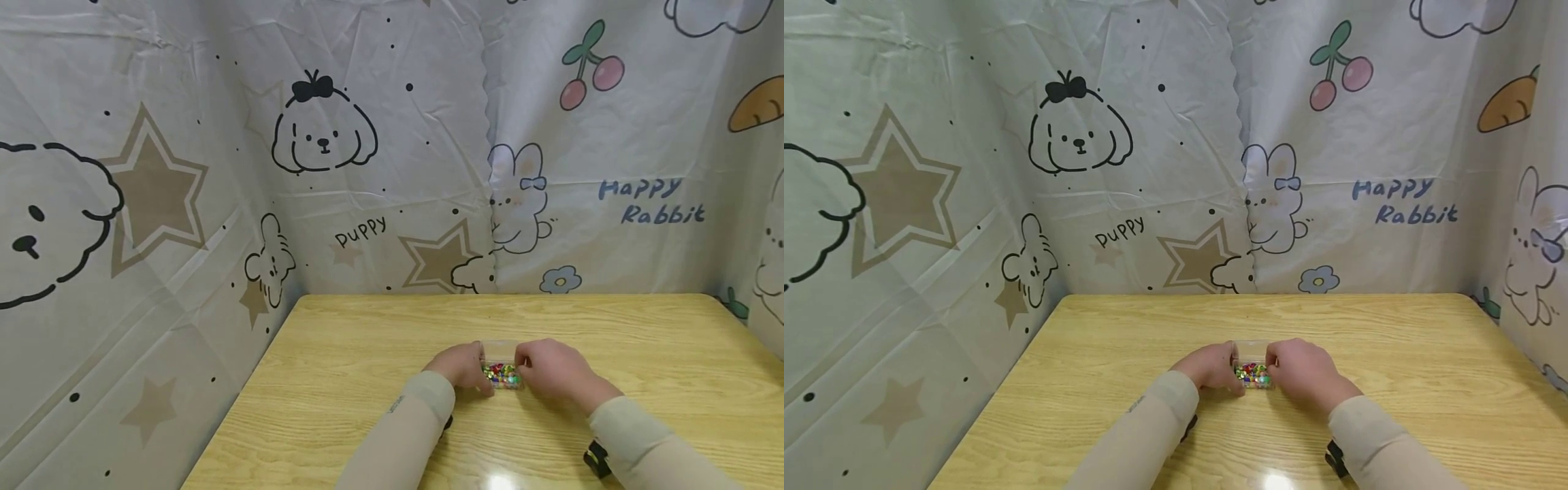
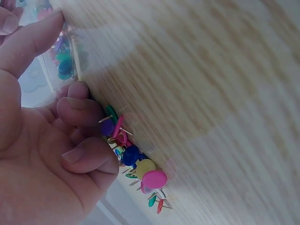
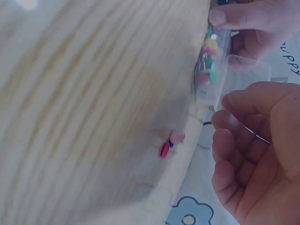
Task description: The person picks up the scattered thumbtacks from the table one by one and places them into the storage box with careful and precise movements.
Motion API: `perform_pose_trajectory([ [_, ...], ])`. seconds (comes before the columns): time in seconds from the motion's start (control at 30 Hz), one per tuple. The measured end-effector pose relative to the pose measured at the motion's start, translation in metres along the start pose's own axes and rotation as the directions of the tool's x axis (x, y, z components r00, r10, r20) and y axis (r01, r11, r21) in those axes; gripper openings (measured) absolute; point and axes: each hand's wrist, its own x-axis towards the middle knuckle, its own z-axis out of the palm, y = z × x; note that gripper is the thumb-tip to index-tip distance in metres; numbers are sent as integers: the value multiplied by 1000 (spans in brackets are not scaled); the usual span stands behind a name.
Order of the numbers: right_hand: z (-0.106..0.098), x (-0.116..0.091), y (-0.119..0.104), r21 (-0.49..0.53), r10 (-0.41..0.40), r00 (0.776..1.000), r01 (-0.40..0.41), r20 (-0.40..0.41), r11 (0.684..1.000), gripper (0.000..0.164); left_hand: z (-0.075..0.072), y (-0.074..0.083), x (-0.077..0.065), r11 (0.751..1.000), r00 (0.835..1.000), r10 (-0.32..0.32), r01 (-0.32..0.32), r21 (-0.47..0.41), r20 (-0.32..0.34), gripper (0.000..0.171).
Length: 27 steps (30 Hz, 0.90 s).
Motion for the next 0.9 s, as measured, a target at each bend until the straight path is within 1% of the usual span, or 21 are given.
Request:
perform_pose_trajectory([
  [0.1, -2, -2, 5, -12, 3, 1000, -3, 1, 1000, 10, 0, 0, -2, 1000, 1000, -7, 7, -11, -2, 46],
  [0.4, -8, -14, 15, 39, 58, 997, -60, 58, 997, 8, 0, 0, -4, 1000, 1000, -16, 16, 18, 0, 48],
  [0.53, -7, -18, 22, 25, 62, 995, -65, 76, 998, 11, 1, -1, -3, 1000, 1000, -16, 15, 18, 2, 47],
  [0.7, -6, -22, 30, -22, 77, 993, -75, 92, 997, 15, 1, -1, -3, 1000, 1000, -11, 11, 14, 3, 46],
  [0.9, -8, -28, 34, -19, 86, 991, -84, 105, 996, 17, 1, -1, -2, 1000, 1000, -11, 11, 8, 1, 47],
])
